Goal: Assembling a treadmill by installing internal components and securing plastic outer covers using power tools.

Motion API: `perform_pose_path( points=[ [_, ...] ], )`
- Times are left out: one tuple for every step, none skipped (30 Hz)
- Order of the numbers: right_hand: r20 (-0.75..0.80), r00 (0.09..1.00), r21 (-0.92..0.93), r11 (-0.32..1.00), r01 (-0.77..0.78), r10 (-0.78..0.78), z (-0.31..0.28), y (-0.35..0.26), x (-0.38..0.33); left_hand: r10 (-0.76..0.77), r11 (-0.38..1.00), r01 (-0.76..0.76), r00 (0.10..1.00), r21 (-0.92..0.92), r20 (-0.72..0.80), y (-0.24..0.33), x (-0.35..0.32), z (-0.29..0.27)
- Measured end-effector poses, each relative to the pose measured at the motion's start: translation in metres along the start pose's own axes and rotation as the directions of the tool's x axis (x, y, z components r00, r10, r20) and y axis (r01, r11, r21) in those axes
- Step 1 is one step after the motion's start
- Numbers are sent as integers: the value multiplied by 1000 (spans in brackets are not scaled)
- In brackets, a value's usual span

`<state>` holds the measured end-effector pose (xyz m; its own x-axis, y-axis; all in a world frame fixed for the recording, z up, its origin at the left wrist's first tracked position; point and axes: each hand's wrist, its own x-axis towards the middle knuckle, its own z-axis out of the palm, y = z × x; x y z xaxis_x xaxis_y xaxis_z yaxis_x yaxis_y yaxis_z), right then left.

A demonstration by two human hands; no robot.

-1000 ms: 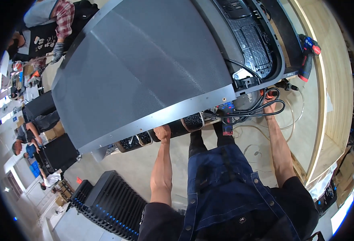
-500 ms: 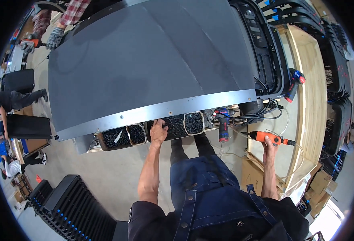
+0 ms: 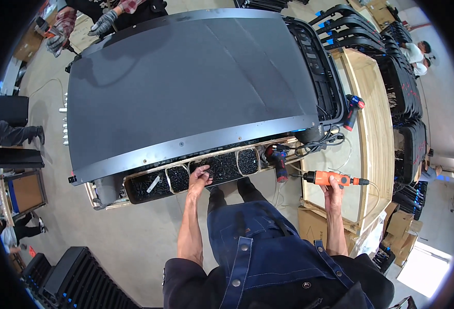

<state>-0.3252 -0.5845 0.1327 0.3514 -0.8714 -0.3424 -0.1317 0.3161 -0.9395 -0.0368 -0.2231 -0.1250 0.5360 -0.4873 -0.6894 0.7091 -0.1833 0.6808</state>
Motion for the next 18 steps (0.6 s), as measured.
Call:
perform_pose_path(
  points=[
    [6, 1000, 2, 1000, 10, -10, 4, -6, -6, 7, 1000, -7, 1000, -2, 5, 1, -3, -6],
    [12, 1000, 4, 1000, 19, -19, 8, -12, -12, -11, 983, 27, 996, -180, 87, 2, -6, -12],
    [10, 1000, 5, 1000, 28, -28, 11, -19, -18, -15, 934, 76, 985, -348, 173, 3, -7, -17],
    [34, 998, 4, 998, 56, -56, 13, -26, -23, -17, 923, 93, 980, -374, 201, 5, -7, -19],
    [58, 995, 2, 996, 84, -84, 16, -33, -28, -11, 923, 91, 978, -374, 209, 7, -7, -20],
    [75, 993, 5, 996, 91, -91, 19, -40, -35, -30, 911, 119, 974, -396, 222, 8, -6, -20],
    [69, 993, 3, 995, 99, -99, 21, -47, -41, -51, 897, 149, 970, -417, 237, 10, -6, -18],
    [47, 990, 23, 991, 129, -130, 23, -51, -47, -48, 897, 151, 968, -416, 246, 13, -4, -16],
    [23, 987, 42, 986, 160, -161, 26, -57, -52, -111, 880, 204, 966, -429, 232, 17, -2, -14],
    [28, 977, 36, 977, 208, -209, 30, -63, -58, -171, 860, 251, 962, -445, 212, 17, 0, -15],
    [27, 977, 36, 977, 212, -213, 29, -67, -61, -168, 860, 249, 962, -444, 214, 12, 2, -17],
    [30, 967, 36, 967, 254, -255, 26, -71, -62, -156, 915, 212, 971, -342, 183, 7, 6, -18],
    [38, 955, 42, 955, 293, -295, 27, -75, -64, -137, 957, 169, 979, -235, 148, -2, 11, -23],
    [48, 959, 49, 960, 276, -278, 34, -80, -66, -131, 967, 154, 983, -202, 126, -7, 14, -22],
    [48, 958, 53, 959, 279, -281, 43, -84, -69, -126, 968, 150, 984, -199, 126, -12, 14, -25],
    [2, 965, 212, 943, 256, -263, 54, -89, -72, -124, 950, 152, 985, -273, 118, -9, 15, -17],
    [-38, 971, 367, 901, 233, -236, 63, -93, -76, -125, 926, 155, 986, -345, 109, -3, 12, -10],
    [-74, 976, 437, 873, 217, -206, 69, -95, -77, -140, 896, 184, 981, -403, 138, 3, 9, -6]
  ],
)
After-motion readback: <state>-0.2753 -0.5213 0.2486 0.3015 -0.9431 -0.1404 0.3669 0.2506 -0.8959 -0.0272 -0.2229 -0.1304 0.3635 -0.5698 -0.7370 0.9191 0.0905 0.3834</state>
